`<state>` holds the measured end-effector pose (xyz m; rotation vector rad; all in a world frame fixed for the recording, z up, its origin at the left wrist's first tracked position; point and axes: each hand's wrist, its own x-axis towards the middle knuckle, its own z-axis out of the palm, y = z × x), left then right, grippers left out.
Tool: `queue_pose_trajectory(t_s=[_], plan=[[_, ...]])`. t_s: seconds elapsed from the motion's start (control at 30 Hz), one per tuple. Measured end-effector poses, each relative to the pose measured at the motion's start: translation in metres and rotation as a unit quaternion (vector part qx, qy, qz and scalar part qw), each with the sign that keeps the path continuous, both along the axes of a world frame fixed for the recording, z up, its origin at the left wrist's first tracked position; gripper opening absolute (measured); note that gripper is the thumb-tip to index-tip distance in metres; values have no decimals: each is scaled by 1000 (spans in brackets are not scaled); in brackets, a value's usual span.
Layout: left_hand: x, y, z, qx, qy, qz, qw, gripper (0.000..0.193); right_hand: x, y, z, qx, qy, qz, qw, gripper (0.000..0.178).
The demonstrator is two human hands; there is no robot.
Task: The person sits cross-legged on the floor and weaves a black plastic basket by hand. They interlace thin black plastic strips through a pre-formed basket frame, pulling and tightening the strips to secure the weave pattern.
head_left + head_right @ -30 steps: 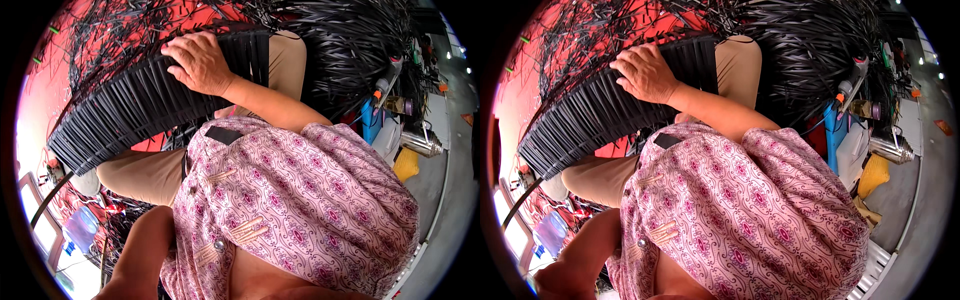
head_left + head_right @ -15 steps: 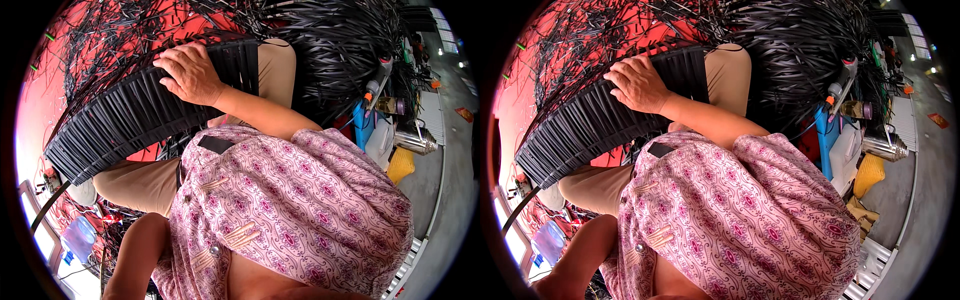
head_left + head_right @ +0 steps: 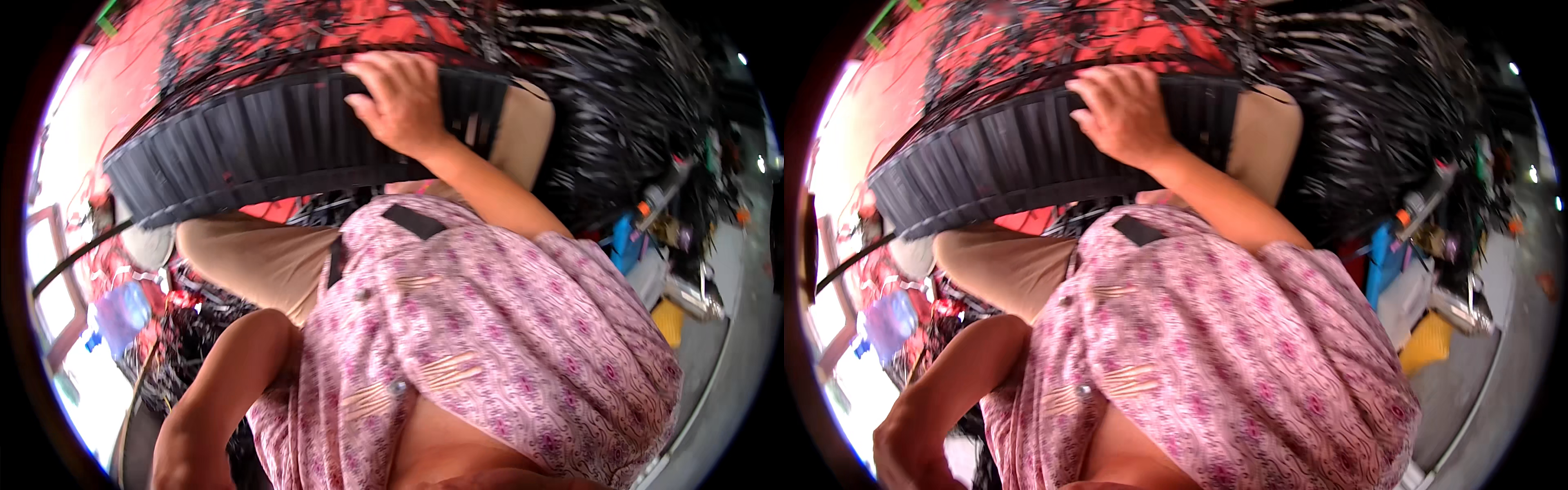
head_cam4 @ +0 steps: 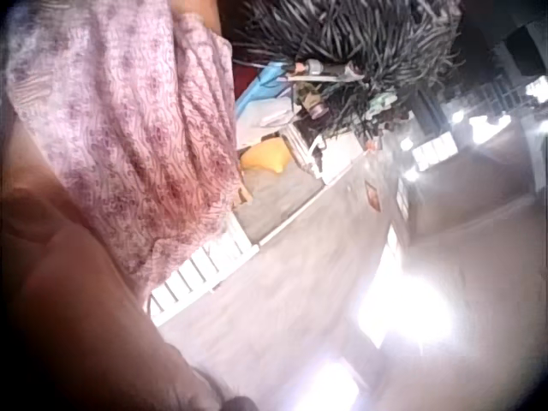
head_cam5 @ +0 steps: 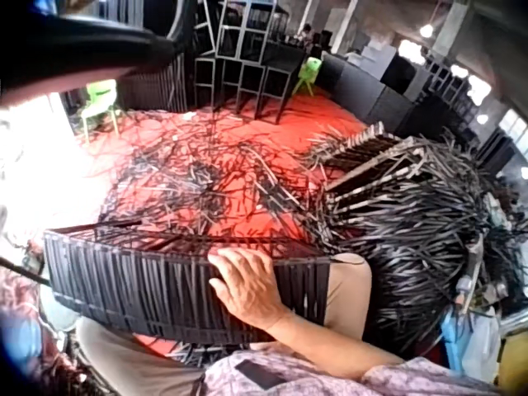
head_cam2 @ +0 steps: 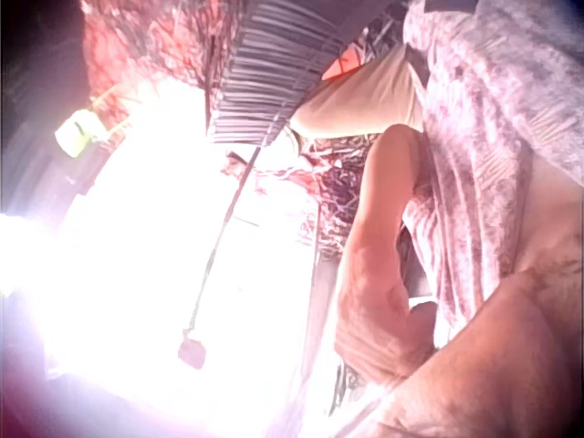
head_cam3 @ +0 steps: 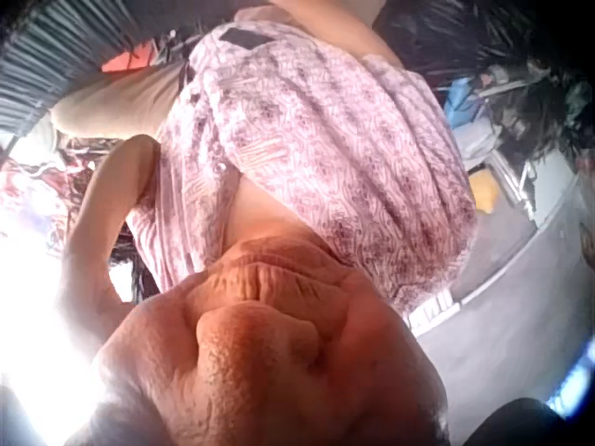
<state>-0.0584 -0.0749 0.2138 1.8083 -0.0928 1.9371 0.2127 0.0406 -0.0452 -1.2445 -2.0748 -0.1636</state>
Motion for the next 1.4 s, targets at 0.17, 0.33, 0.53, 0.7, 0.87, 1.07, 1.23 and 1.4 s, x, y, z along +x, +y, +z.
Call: queue_pose_trajectory(t_s=[0.17, 0.33, 0.53, 0.7, 0.87, 1.07, 1.23, 1.4], plan=[[-8, 11, -34, -138, -92, -153, 974, 43, -14, -2, 13, 2, -11, 25, 1000, 41], [-60, 67, -131, -532, 100, 313, 781, 21, -9, -1, 6, 17, -27, 5, 999, 36], [-167, 116, -230, -519, -54, 488, 700, 25, -14, -6, 14, 2, -50, 12, 999, 38], [-272, 146, -274, -502, 39, 612, 610, 31, -12, -7, 24, -41, -55, 28, 997, 41], [-292, 169, -269, -658, -138, 322, 667, 24, -9, 0, 24, -66, -75, 12, 995, 38], [-312, 184, -274, -650, -141, 284, 691, 15, -16, 2, 21, -39, -87, 1, 995, 37], [-301, 188, -269, -595, -156, 298, 730, 11, -20, 5, 16, -42, -70, -14, 997, 32], [-307, 197, -274, -556, -164, 305, 755, 10, -24, 7, 18, -54, -62, -23, 996, 30]])
